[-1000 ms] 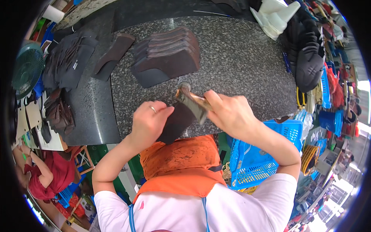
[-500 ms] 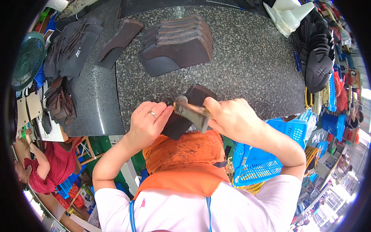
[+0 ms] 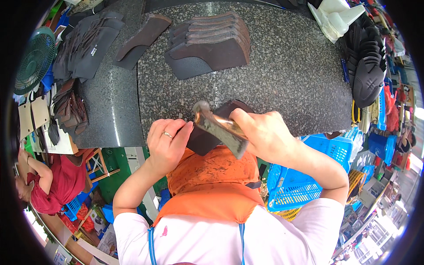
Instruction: Using a hammer to press and bond layers of shoe components together on a work surface.
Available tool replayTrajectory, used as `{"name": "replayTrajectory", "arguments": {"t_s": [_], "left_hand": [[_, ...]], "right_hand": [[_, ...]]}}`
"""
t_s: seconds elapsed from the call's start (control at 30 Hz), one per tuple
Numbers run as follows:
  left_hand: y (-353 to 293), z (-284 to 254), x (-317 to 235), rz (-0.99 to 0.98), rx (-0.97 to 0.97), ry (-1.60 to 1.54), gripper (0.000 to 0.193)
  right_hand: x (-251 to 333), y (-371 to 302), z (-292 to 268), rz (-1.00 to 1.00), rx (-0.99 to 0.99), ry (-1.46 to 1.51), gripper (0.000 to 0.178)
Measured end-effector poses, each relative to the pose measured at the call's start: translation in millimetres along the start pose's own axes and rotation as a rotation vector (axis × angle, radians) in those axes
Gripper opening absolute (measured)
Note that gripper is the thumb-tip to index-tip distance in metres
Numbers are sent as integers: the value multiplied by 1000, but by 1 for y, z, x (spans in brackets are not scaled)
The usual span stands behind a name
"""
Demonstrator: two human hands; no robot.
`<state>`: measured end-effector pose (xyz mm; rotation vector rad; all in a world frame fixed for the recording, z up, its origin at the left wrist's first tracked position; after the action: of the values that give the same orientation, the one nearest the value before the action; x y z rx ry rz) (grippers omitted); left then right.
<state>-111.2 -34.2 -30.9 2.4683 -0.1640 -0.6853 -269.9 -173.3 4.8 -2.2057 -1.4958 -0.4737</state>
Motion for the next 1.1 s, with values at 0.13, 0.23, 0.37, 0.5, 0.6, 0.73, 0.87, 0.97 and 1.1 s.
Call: {"name": "replayTrajectory", "arguments": {"t_s": [0.13, 0.23, 0.37, 0.5, 0.6, 0.73, 0.87, 0.97, 1.1], "left_hand": [[4, 1, -5, 76, 54, 44, 21], [1, 1, -9, 85, 77, 26, 25], [5, 0, -1, -49, 26, -1, 28], [1, 0, 7, -217, 7, -151, 26], [-2, 0, 1, -137, -4, -110, 25], [-6, 5, -3, -87, -26, -43, 26], [-6, 5, -2, -151, -15, -65, 26], [-2, 1, -3, -197, -1, -115, 26], [-7, 6, -9, -102, -14, -97, 25]], "right_hand": [[-1, 0, 5, 16, 81, -102, 31], [6, -5, 0, 55, 60, -29, 30], [-6, -6, 6, 145, 76, -51, 29], [-7, -7, 5, 136, 42, -102, 28], [-8, -6, 6, 131, 26, -120, 27], [-6, -8, -1, 48, -28, -72, 28], [2, -20, -6, -21, -75, 10, 28], [-8, -21, 9, 99, 85, -78, 28], [-9, -23, 12, 86, 35, -94, 29]]}}
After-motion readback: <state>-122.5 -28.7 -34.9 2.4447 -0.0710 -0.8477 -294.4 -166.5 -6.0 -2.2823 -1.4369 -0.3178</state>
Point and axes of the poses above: each hand's wrist, its own y-axis towards the middle knuckle, its own z-axis out of the palm, x = y × z, the point moved 5 cm from there along y, towards the middle knuckle, and after that the axes turned 7 degrees about -y, right-handed, at the moved point
